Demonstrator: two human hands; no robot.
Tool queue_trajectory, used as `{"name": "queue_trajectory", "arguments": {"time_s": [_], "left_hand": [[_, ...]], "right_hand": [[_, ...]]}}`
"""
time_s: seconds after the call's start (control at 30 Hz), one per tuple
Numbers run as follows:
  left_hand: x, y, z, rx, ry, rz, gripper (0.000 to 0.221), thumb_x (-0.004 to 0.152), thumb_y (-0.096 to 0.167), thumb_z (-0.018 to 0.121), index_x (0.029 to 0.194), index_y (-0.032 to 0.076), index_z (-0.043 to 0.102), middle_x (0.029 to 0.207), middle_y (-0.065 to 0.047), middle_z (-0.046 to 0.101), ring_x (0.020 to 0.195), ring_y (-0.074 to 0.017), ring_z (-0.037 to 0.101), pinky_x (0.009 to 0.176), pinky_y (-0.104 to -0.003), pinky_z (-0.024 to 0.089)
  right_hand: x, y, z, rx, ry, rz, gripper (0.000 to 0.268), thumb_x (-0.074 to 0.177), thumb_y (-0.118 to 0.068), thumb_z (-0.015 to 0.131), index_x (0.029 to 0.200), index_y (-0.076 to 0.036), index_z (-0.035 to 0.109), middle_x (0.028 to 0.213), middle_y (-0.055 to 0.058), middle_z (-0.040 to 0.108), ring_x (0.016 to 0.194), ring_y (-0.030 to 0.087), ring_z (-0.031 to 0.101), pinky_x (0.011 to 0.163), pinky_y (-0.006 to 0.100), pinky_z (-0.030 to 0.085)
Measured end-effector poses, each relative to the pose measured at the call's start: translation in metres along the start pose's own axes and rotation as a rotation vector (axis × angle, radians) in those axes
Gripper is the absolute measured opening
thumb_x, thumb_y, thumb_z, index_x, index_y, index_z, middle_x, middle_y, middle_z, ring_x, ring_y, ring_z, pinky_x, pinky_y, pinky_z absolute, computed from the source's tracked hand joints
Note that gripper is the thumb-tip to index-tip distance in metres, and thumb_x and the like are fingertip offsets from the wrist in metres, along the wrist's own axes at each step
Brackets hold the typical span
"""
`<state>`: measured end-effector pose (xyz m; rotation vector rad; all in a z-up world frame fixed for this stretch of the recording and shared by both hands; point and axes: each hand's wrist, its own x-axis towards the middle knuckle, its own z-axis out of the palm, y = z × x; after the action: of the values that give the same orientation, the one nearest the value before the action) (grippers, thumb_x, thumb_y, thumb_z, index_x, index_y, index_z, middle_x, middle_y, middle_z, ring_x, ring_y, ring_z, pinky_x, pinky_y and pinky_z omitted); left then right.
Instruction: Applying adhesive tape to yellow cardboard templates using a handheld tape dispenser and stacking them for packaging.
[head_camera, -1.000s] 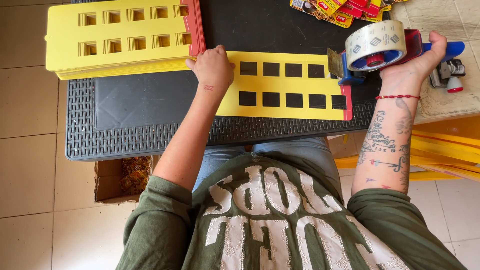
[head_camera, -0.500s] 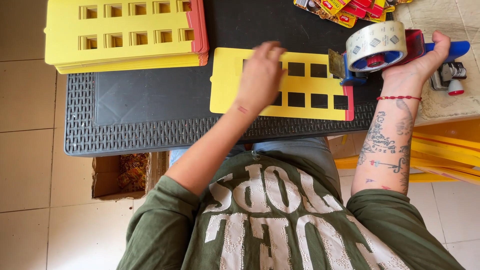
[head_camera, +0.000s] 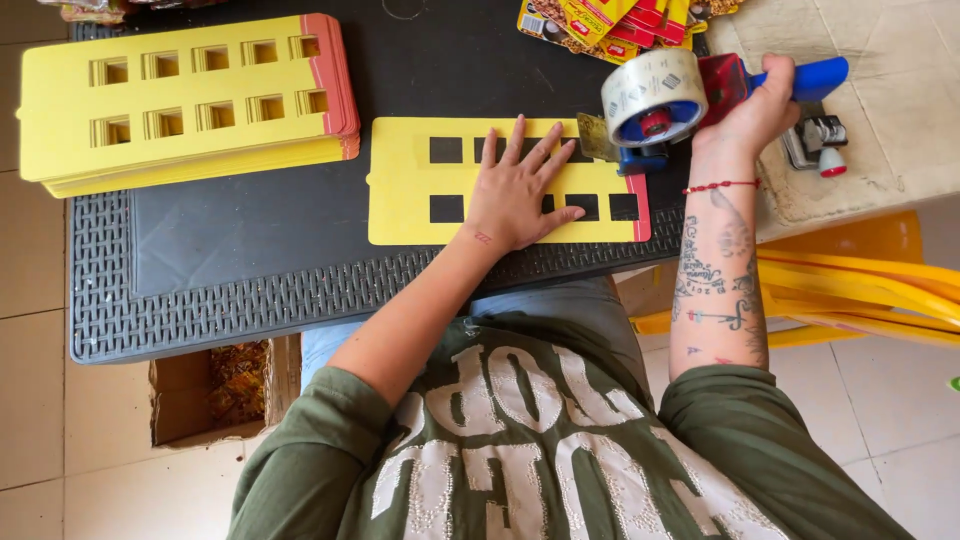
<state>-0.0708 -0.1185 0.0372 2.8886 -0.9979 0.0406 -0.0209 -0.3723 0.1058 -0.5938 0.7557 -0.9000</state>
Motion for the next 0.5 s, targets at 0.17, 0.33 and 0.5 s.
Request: {"name": "queue_trajectory", "arguments": {"time_s": [0.17, 0.33, 0.5], "left_hand": [[-0.001, 0.0, -0.001, 0.005, -0.027, -0.004, 0.094, 0.091, 0.085, 0.018, 0.165, 0.028, 0.015, 0.172, 0.004, 0.013, 0.157, -0.0396, 0.004, 0.123, -0.062, 0.004], [-0.002, -0.001, 0.0, 0.012, -0.029, -0.004, 0.093, 0.091, 0.085, 0.018, 0.165, 0.028, 0.014, 0.172, 0.004, 0.012, 0.157, -0.0396, 0.002, 0.123, -0.062, 0.004], [-0.001, 0.0, 0.006, 0.01, 0.007, -0.009, 0.094, 0.091, 0.085, 0.019, 0.165, 0.027, 0.017, 0.172, 0.004, 0.013, 0.157, -0.0394, 0.003, 0.124, -0.062, 0.004]], "right_hand": [[0.014, 0.005, 0.0, 0.003, -0.004, -0.01, 0.062, 0.059, -0.008, 0.068, 0.116, -0.001, 0.047, 0.098, 0.022, 0.059, 0.073, 0.034, 0.063, 0.055, 0.047, 0.056], [0.019, -0.006, -0.003, -0.012, -0.038, -0.038, 0.061, 0.057, -0.009, 0.07, 0.113, 0.0, 0.048, 0.092, 0.02, 0.056, 0.068, 0.032, 0.061, 0.056, 0.047, 0.054], [0.029, -0.002, -0.004, -0.045, -0.083, -0.06, 0.064, 0.054, -0.013, 0.073, 0.112, -0.001, 0.05, 0.093, 0.018, 0.054, 0.071, 0.031, 0.059, 0.058, 0.048, 0.053]]}}
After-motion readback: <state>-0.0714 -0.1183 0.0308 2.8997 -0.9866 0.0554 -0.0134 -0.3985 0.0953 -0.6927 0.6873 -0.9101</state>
